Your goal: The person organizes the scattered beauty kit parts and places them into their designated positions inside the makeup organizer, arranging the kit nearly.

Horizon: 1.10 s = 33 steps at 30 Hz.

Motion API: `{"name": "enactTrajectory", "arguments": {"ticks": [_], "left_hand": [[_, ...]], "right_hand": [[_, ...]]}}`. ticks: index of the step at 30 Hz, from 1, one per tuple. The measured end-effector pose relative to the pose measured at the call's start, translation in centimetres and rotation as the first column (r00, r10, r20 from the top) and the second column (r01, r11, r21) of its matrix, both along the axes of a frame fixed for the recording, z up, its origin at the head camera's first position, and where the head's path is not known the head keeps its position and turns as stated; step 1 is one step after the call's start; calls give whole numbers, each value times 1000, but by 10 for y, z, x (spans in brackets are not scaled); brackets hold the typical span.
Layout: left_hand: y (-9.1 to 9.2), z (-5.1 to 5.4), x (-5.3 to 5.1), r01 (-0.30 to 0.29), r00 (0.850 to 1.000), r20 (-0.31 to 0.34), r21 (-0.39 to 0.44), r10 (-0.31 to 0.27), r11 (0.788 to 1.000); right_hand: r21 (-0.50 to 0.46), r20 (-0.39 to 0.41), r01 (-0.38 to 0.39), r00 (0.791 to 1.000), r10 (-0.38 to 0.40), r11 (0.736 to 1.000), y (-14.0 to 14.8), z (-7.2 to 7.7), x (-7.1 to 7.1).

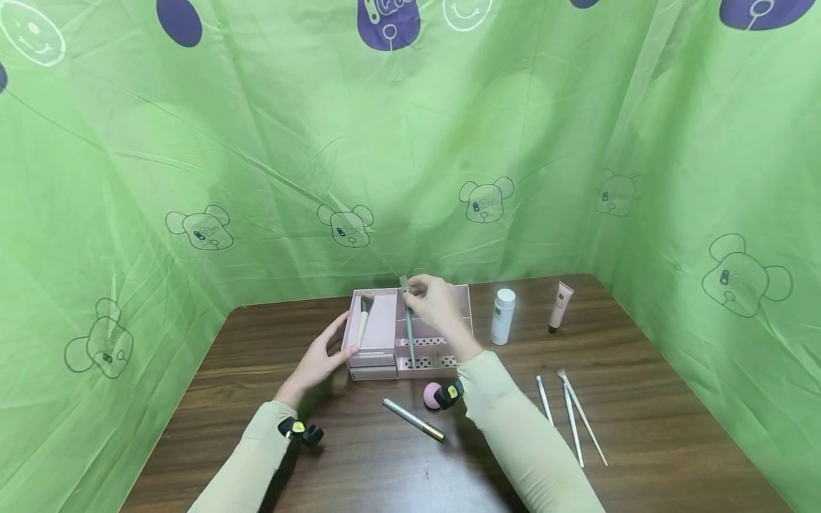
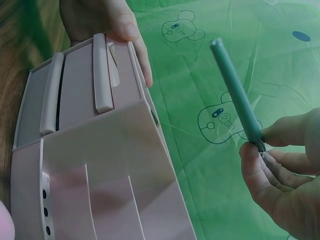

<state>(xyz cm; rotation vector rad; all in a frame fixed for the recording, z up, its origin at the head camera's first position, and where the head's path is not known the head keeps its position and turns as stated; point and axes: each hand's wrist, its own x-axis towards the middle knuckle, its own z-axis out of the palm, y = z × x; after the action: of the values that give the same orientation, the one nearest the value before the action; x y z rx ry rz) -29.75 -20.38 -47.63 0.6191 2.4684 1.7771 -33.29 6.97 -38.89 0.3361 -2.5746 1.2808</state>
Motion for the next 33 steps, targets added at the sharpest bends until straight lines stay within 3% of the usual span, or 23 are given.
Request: {"name": "enactTrajectory", "arguments": {"ticks": [16,33], "left_hand": [[-1,-2,-1,-2,1000,2,-1,2,1000],[1,-3,-3,8,1000,-2,11,-8,1000]], "right_hand": [[-20,42,22,999,-22,1000,-16,4,-17],[-70,96,21,995,-14,997,-28,-4,-32]]}}
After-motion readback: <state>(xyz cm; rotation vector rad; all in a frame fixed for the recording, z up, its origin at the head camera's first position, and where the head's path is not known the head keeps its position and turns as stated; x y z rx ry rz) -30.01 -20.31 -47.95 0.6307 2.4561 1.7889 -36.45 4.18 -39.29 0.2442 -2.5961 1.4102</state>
